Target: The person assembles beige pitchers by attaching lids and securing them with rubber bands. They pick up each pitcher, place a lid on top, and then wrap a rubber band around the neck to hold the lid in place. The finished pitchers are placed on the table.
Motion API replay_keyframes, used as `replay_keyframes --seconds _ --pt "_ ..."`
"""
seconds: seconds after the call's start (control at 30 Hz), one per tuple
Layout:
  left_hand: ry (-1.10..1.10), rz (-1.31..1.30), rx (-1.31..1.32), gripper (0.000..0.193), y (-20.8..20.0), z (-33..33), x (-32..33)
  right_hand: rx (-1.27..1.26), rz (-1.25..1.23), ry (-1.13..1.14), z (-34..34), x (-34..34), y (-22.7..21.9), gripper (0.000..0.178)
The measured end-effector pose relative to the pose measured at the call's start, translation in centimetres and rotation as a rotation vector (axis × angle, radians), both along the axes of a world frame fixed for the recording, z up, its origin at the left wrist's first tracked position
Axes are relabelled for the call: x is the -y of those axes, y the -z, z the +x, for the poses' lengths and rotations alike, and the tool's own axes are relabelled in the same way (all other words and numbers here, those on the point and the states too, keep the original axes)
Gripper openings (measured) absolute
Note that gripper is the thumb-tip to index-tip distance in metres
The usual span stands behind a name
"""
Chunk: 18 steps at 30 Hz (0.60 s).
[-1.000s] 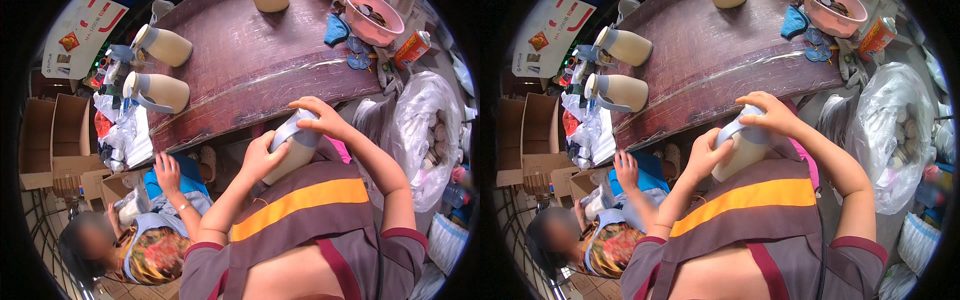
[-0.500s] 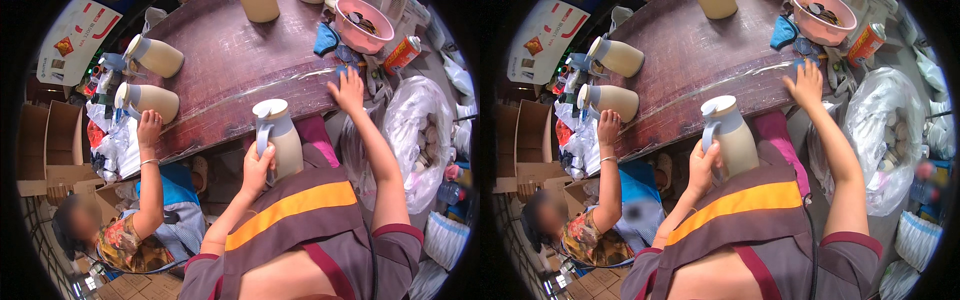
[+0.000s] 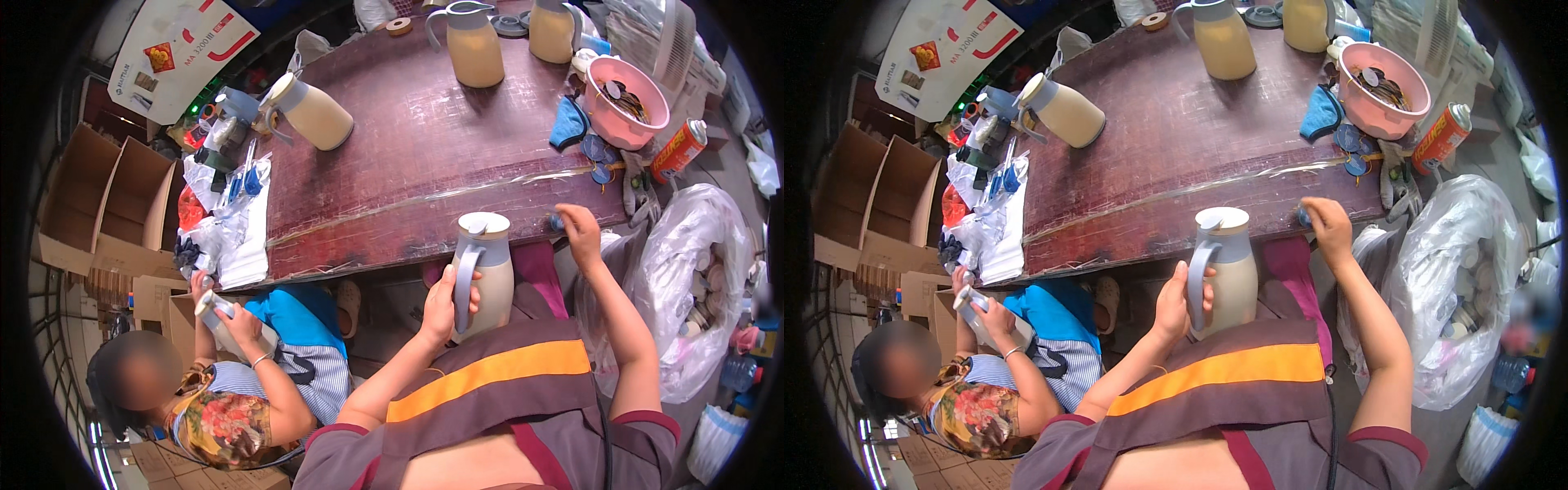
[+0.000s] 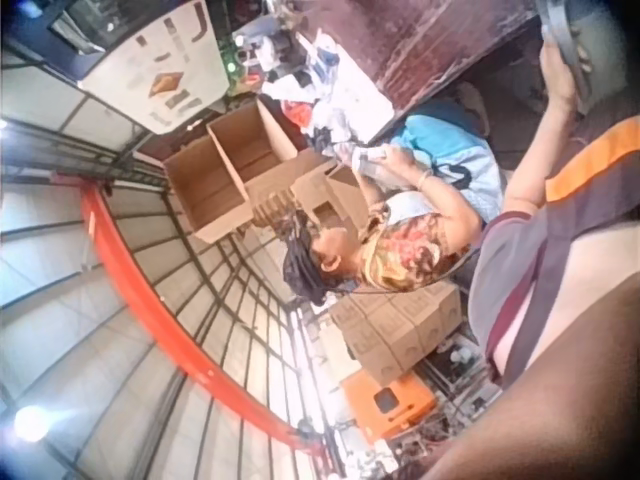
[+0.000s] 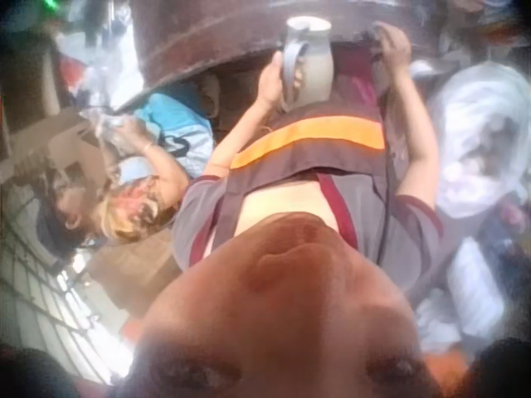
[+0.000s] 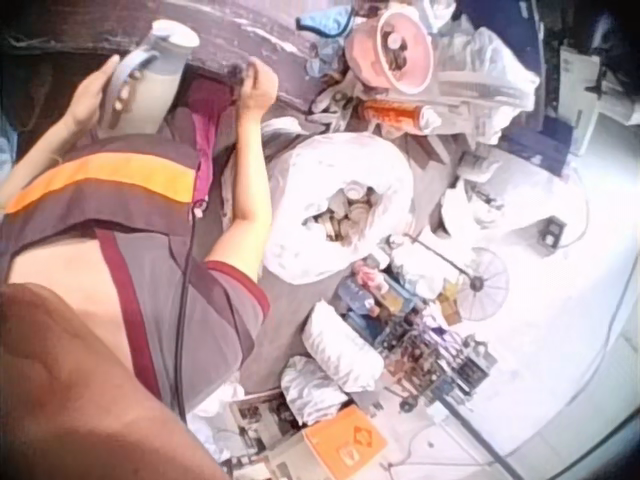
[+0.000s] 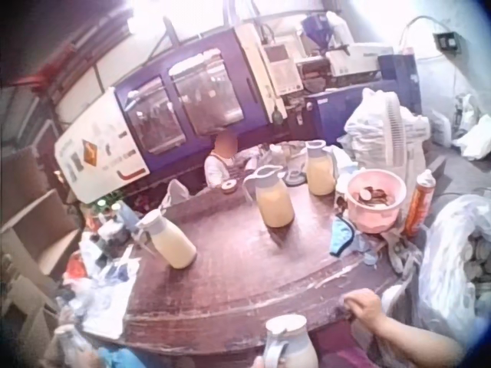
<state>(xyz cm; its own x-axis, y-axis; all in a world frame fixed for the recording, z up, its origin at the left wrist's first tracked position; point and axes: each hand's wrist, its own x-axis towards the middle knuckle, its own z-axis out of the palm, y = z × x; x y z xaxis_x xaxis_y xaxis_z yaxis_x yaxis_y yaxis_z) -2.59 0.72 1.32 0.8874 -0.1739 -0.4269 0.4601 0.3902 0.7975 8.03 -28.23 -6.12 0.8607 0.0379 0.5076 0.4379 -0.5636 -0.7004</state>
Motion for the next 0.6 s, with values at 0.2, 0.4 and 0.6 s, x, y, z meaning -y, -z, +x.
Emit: replay_keyframes --seconds 0.2,0.4,0.6 --pt "-0.072 0.161 -0.006 0.03 -0.1 0.8 0.0 -0.445 0.162 -0.326 -4.5 -6.6 -3.7 0.02" --pt "0.128 0.399 0.083 0.02 0.9 1.1 -1.9 -0.728 0.268 -0.371 -7.1 -10.3 -7.5 0.023" --pt "-0.182 0.345 0.222 0.013 0.5 1.8 -3.0 -1.097 0.602 -0.561 -6.3 -8.3 -7.1 0.026"
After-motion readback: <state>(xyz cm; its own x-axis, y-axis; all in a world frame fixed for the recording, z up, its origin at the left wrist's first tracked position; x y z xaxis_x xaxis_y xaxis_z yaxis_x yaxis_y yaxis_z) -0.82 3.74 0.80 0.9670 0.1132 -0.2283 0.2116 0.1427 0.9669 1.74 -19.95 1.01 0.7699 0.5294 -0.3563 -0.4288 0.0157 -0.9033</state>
